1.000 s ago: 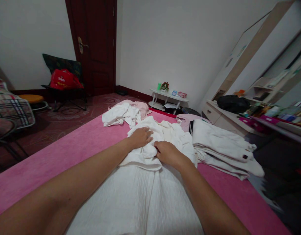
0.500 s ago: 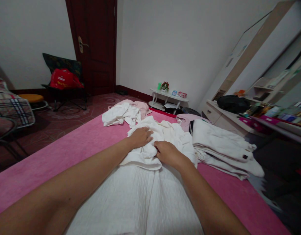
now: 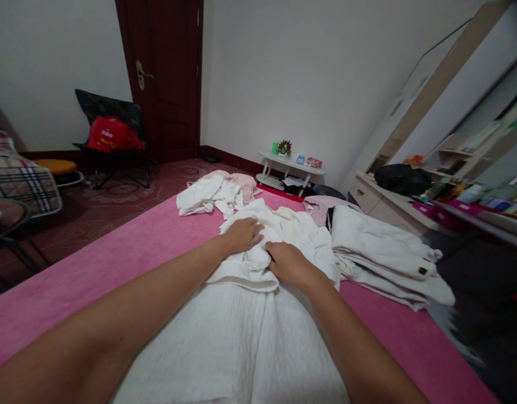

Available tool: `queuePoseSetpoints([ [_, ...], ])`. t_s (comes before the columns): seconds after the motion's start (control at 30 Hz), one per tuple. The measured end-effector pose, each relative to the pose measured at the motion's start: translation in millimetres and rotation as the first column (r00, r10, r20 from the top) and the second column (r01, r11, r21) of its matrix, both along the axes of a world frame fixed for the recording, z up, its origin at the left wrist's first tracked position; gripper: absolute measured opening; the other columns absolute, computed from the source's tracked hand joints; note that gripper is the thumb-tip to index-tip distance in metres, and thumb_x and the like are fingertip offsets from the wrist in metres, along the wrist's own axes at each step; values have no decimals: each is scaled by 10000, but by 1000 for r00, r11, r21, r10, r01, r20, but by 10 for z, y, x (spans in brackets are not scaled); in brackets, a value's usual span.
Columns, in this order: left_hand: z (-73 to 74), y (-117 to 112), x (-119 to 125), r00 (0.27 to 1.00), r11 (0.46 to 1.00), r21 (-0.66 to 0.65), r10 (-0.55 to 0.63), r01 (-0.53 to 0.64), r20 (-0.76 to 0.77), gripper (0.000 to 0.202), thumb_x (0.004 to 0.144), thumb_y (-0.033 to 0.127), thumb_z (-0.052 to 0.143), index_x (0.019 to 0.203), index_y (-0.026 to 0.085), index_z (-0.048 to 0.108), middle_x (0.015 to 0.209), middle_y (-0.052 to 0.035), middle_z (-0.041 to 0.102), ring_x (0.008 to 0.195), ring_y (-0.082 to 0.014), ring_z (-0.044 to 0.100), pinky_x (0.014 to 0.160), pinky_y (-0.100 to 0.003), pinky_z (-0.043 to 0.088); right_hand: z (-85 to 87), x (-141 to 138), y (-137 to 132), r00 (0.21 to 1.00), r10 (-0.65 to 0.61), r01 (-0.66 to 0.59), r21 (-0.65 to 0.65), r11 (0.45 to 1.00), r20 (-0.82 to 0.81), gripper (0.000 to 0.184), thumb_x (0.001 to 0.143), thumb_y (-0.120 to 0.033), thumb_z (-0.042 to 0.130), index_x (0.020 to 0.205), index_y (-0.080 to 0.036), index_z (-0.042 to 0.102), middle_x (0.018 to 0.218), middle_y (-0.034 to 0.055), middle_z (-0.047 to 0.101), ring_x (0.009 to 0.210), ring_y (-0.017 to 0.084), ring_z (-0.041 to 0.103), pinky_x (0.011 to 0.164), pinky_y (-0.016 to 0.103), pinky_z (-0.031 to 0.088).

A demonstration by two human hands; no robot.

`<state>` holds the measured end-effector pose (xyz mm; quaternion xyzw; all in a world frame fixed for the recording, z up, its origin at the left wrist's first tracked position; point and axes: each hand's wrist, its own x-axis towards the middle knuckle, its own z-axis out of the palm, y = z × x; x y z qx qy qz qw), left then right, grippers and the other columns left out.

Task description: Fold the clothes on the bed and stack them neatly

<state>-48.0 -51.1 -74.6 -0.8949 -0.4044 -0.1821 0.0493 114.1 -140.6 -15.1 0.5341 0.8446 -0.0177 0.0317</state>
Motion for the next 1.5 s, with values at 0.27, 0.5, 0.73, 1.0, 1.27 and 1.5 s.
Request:
queuePoseSetpoints([
  [0.27, -8, 1, 3, 1000, 1000, 3, 4, -4, 12, 399, 945, 383, 395, 1238, 169, 562, 1208, -118, 587, 1127, -229, 542, 981, -380, 427, 19, -17, -23, 1000, -11, 11, 0, 1000, 12, 256, 808, -124, 474, 1024, -150, 609, 1022, 133, 684, 954, 213, 636, 729, 269, 385],
  [0.5, -22, 11, 3, 1000, 1000, 10, -7, 7, 27, 383, 940, 369, 406, 1215, 163, 578, 1213, -128, 589, 1143, -246, 537, 978, -404, 429, -2, -20, -21, 1000, -9, 9, 17, 1000, 21, 252, 812, -121, 462, 1018, -153, 603, 1022, 130, 681, 944, 215, 637, 724, 275, 389],
  [0.73, -36, 21, 6, 999, 1000, 17, -9, 9, 33, 384, 938, 364, 411, 1215, 158, 579, 1203, -129, 594, 1119, -244, 548, 980, -398, 427, -53, -21, -9, 999, -15, 14, 44, 999, 34, 254, 812, -132, 467, 1031, -158, 591, 1013, 122, 684, 935, 226, 643, 720, 285, 401],
  [1.0, -66, 55, 6, 1000, 1000, 13, -7, 6, 21, 385, 939, 386, 400, 1215, 179, 570, 1240, -111, 582, 1157, -230, 522, 983, -385, 420, -100, -53, 0, 997, -31, 26, 72, 997, 69, 305, 801, -98, 456, 1076, -160, 574, 1009, 118, 685, 934, 241, 651, 730, 302, 423],
  [1.27, -64, 57, 9, 998, 1000, 5, -18, 18, 54, 352, 931, 384, 414, 1167, 190, 588, 1199, -110, 596, 1148, -242, 531, 976, -388, 414, -125, -66, -9, 997, -32, 26, 90, 996, 71, 306, 798, -106, 482, 1087, -156, 570, 1014, 123, 682, 940, 250, 652, 747, 303, 435],
  [1.5, -64, 67, 6, 1000, 1000, 18, -19, 19, 22, 376, 938, 381, 390, 1198, 180, 573, 1203, -117, 584, 1129, -235, 536, 969, -377, 411, -144, -64, -7, 998, -8, -2, 138, 990, 66, 300, 756, -100, 484, 1037, -147, 578, 965, 123, 692, 892, 263, 665, 688, 314, 448],
])
